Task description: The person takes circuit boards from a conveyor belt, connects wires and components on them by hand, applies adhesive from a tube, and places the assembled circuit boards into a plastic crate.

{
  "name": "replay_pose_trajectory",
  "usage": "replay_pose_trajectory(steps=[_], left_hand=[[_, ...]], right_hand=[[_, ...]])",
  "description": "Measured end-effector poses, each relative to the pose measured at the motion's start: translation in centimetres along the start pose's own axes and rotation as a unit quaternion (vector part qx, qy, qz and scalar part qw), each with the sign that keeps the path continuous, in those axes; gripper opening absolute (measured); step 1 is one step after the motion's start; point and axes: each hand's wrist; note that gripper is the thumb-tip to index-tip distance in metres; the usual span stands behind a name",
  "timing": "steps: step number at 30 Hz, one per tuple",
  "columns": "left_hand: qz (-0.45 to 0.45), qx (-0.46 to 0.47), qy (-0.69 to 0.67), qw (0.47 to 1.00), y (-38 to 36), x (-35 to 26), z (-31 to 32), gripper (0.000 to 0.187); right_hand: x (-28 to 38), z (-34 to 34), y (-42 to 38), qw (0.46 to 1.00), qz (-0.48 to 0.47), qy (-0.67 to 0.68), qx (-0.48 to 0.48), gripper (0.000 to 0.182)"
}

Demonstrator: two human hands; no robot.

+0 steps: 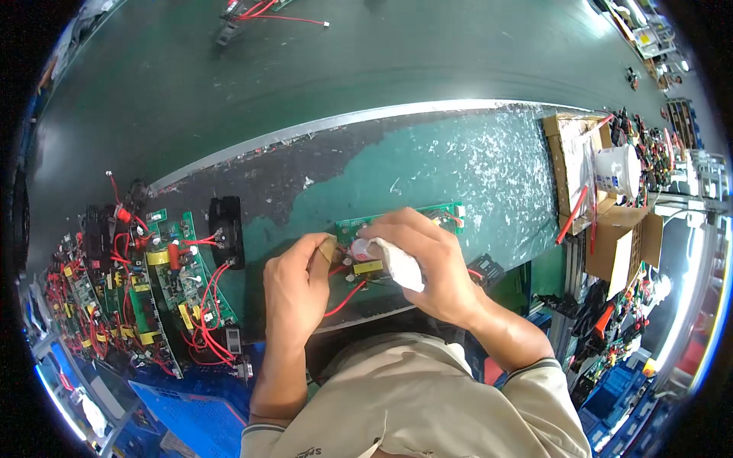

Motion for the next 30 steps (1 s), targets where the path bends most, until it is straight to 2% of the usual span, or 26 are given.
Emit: replay_pose_trajectory(steps=[1,4,16,23,26,27,28,30], left_hand=[[-0.006,0.006,0.001,1.0,0.0,-0.1,-0.1,0.013],[-0.019,0.02,0.003,1.0,0.1,-0.4,-0.3,0.015],[0.002,0.014,0.001,1.0,0.0,0.0,-0.3,0.014],[0.009,0.009,-0.005,1.0,0.0,0.3,0.0,0.013],[0.028,-0.003,-0.026,0.999,-0.2,0.5,0.0,0.014],[0.043,-0.006,-0.039,0.998,0.0,0.3,0.0,0.014],[0.052,-0.004,-0.046,0.998,-0.2,-0.3,-0.5,0.019],[0.054,-0.018,-0.041,0.998,-0.4,-0.3,-0.4,0.032]], right_hand=[[-0.1,-0.1,-0.1,1.0,0.003,-0.003,0.005,0.045],[-0.3,0.2,-0.2,1.0,0.001,0.011,-0.014,0.048],[-0.3,0.4,-0.3,0.999,-0.011,-0.004,-0.034,0.045],[1.1,0.0,-0.2,0.993,-0.087,-0.083,0.016,0.043],[1.3,0.2,-0.1,0.968,-0.202,-0.124,0.082,0.037],[2.5,-0.4,0.0,0.959,-0.207,-0.145,0.127,0.035],[2.9,-0.9,0.1,0.948,-0.214,-0.177,0.158,0.035],[3.0,-2.6,0.0,0.961,-0.217,-0.13,0.109,0.035]])
Point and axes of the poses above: each hand's wrist, its own y-axis towards the middle knuckle, its own z-axis out of the palm, x = y × z, and after that the axes turned 4 degrees about z, right-handed
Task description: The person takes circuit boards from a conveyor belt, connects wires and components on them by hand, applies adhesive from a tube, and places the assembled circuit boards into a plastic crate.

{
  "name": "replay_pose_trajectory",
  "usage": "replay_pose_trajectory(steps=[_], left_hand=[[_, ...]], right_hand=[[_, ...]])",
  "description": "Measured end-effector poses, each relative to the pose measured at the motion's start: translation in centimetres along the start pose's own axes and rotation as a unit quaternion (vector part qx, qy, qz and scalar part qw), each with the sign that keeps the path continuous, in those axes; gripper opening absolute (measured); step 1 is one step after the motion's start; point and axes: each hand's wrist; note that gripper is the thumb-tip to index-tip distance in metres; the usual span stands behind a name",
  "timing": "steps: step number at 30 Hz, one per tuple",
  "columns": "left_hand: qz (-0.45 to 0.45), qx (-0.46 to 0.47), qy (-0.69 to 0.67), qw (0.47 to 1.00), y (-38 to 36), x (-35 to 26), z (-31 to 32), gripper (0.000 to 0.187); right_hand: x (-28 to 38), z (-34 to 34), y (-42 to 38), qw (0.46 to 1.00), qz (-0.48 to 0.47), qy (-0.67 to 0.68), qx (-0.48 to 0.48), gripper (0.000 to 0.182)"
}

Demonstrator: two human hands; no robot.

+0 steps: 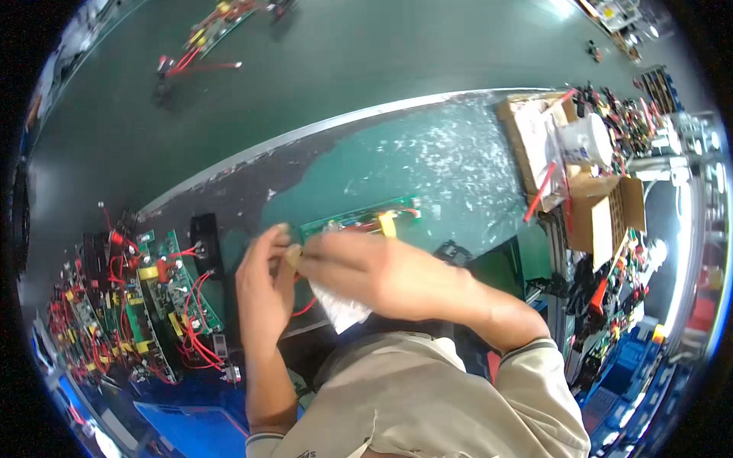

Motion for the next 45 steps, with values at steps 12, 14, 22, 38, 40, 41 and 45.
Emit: replay_pose_trajectory(steps=[12,14,22,38,40,41,45], left_hand=[[0.19,0.207,0.316,0.906,0.7,-4.3,3.2,0.124],[0.204,0.175,0.35,0.897,0.2,-4.3,3.0,0.124],[0.237,0.032,0.444,0.864,-5.7,-5.6,2.7,0.119],[-0.129,-0.266,0.404,0.866,-36.4,-10.9,-24.0,0.124],[-0.178,-0.317,0.33,0.871,-40.6,-6.7,-25.1,0.126],[-0.192,-0.32,0.319,0.871,-42.0,-4.4,-25.3,0.126],[-0.24,-0.289,0.306,0.875,-45.3,5.6,-24.4,0.125]], right_hand=[[-17.4,-8.2,-14.4,0.858,0.382,-0.253,-0.235,0.03],[-16.2,-7.8,-12.9,0.837,0.334,-0.342,-0.266,0.036],[-14.0,-2.1,-14.9,0.886,0.243,-0.037,-0.394,0.036],[-19.3,-0.7,-11.2,0.932,0.228,0.019,-0.283,0.046],[-20.2,-0.3,-11.4,0.93,0.242,0.016,-0.275,0.046],[-19.8,-0.1,-11.6,0.927,0.264,0.011,-0.266,0.046],[-20.5,1.5,-12.2,0.927,0.266,0.032,-0.264,0.045]])
Point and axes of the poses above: each hand's wrist, its own y-axis towards the middle knuckle, its own z-axis out of the palm, x = y × z, and after that the axes turned 4 degrees about z, right-handed
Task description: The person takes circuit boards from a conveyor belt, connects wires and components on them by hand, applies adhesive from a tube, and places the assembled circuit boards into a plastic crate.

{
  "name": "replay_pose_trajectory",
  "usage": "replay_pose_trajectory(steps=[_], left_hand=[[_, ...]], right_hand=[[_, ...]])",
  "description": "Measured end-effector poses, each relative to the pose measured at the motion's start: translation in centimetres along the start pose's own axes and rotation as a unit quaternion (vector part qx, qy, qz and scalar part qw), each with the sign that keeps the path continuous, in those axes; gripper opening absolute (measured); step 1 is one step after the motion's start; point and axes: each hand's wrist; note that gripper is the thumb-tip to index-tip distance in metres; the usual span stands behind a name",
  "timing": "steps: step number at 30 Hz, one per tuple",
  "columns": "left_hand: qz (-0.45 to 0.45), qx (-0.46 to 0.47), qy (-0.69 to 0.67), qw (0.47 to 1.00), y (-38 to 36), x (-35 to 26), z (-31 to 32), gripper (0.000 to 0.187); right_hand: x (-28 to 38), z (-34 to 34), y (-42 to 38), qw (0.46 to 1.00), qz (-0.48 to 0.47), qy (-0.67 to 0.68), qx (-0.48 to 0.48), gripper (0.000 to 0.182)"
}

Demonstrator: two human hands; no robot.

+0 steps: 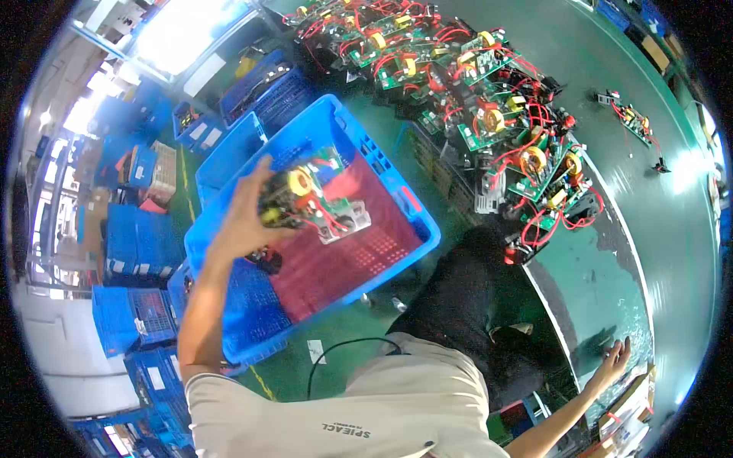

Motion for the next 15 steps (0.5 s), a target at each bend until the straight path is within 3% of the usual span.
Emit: replay_pose_trajectory(steps=[4,10,13,15], left_hand=[[-0.005,0.076,0.053,0.996,2.5,6.9,8.4,0.121],[-0.079,0.08,0.131,0.985,6.1,18.5,21.4,0.111],[-0.082,0.048,0.102,0.99,6.8,21.2,24.7,0.106],[-0.075,0.036,0.089,0.993,6.9,20.9,25.5,0.099]], right_hand=[[0.6,0.5,-1.0,0.998,0.021,-0.057,-0.005,0.046],[5.1,-0.7,-2.5,0.992,0.003,-0.115,-0.061,0.046],[10.1,-1.8,-3.3,0.981,-0.053,-0.162,-0.088,0.044],[19.8,1.2,-6.7,0.984,-0.108,-0.131,-0.057,0.041]])
Point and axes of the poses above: each hand's wrist, its own y-axis towards the middle knuckle, its own z-axis out of the palm, x = y × z, and after that the axes turned 4 degrees about z, right-handed
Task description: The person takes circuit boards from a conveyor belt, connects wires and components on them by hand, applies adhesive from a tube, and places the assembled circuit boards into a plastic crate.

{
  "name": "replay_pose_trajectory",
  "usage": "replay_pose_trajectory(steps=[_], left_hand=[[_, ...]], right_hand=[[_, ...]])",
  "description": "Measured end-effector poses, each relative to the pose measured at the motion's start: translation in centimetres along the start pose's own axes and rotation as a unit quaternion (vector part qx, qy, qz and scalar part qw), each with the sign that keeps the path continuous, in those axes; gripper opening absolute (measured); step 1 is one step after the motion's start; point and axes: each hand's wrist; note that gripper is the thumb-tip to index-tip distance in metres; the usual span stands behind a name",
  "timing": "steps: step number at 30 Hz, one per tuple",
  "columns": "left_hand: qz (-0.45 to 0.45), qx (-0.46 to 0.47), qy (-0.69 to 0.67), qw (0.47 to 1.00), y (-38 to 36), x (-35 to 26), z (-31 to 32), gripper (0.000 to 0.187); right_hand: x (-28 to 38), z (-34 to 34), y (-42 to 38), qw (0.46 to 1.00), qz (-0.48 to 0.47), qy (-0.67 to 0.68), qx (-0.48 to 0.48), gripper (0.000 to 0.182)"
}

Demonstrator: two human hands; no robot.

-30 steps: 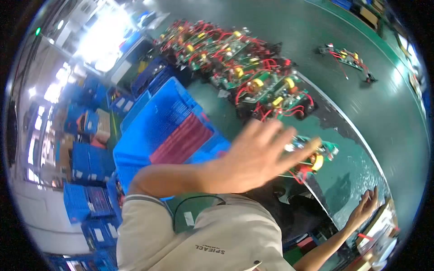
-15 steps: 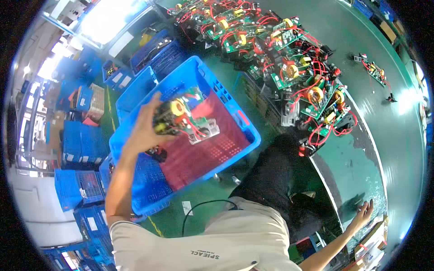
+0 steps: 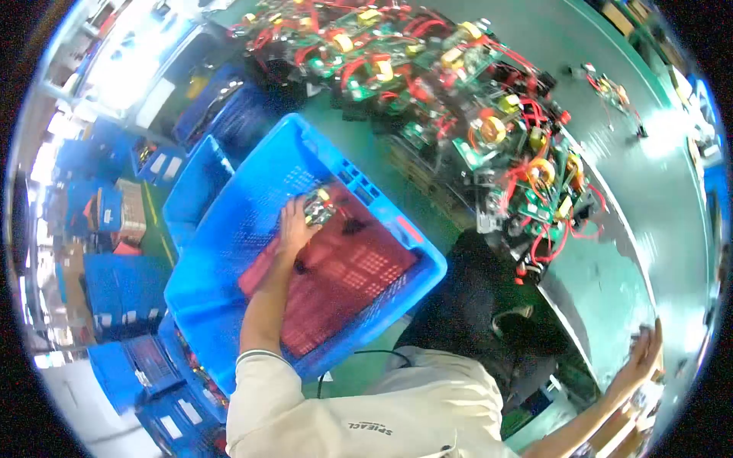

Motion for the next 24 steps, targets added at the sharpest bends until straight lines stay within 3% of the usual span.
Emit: replay_pose_trajectory(steps=[2,3,4,5,6,7,8,9,10,11,13,14,15,17,19,21,22,23,24], left_hand=[[-0.005,-0.007,-0.065,0.998,-0.7,-0.4,0.7,0.095],[0.003,-0.015,-0.039,0.999,-1.0,0.8,2.5,0.094],[0.022,-0.024,-0.018,0.999,-0.7,1.8,3.8,0.094],[-0.003,0.051,-0.055,0.997,0.4,2.3,3.8,0.094],[0.002,0.076,0.051,0.996,0.6,1.4,3.1,0.092],[0.054,-0.003,0.087,0.995,-0.1,2.5,3.0,0.088],[0.037,0.02,0.068,0.997,0.3,1.1,1.0,0.088],[0.019,0.043,0.049,0.998,0.4,-0.2,-1.1,0.089],[0.154,-0.108,0.064,0.98,1.3,4.9,1.9,0.083],[0.15,-0.134,0.047,0.978,2.2,5.0,1.7,0.071],[0.147,-0.164,0.028,0.975,2.7,3.7,-3.5,0.047],[0.111,-0.193,-0.026,0.975,2.0,-2.1,-9.0,0.034],[0.092,-0.197,-0.048,0.975,1.8,-4.3,-12.7,0.031],[0.157,-0.295,-0.109,0.936,2.9,-5.4,-16.8,0.03],[0.089,-0.336,-0.041,0.937,3.2,-13.7,-23.6,0.028],[0.285,-0.391,-0.034,0.874,6.7,-21.8,-27.1,0.029],[0.299,-0.38,-0.043,0.874,8.0,-27.3,-28.3,0.029],[0.242,-0.318,-0.068,0.914,9.3,-32.0,-28.8,0.028],[0.305,-0.305,-0.008,0.902,10.7,-38.0,-29.1,0.028]], right_hand=[[10.9,2.0,-3.2,0.991,-0.096,0.076,0.052,0.047],[16.0,2.8,-4.7,0.967,-0.222,0.068,0.102,0.04],[21.5,1.4,-4.8,0.935,-0.249,0.023,0.251,0.031],[24.8,1.2,-4.7,0.932,-0.287,0.039,0.219,0.028],[27.9,1.0,-4.7,0.926,-0.326,0.052,0.185,0.024],[31.1,0.7,-4.6,0.918,-0.362,0.063,0.15,0.021],[32.5,0.9,-3.7,0.902,-0.407,0.077,0.118,0.022],[32.3,1.2,-3.5,0.886,-0.442,0.087,0.11,0.024],[32.1,1.2,-2.7,0.866,-0.478,0.098,0.108,0.025],[31.7,1.0,-2.0,0.851,-0.501,0.106,0.112,0.026],[30.5,0.6,0.1,0.833,-0.527,0.12,0.116,0.03],[29.6,0.5,1.1,0.828,-0.533,0.128,0.118,0.031],[29.0,0.0,1.7,0.822,-0.541,0.136,0.116,0.033],[27.1,-0.8,3.6,0.812,-0.553,0.148,0.116,0.036],[24.5,-1.3,5.5,0.805,-0.559,0.165,0.111,0.04],[21.0,-1.9,7.9,0.804,-0.553,0.189,0.107,0.044],[19.9,-2.3,9.0,0.803,-0.551,0.201,0.106,0.045],[17.8,-2.5,9.7,0.806,-0.54,0.217,0.107,0.047],[15.7,-2.8,10.4,0.815,-0.52,0.233,0.106,0.049]])
Point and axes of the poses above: each hand's wrist, its own y-axis towards the middle knuckle, its own z-axis out of the palm, x = y × z, and after that the axes turned 4 degrees about z, right-handed
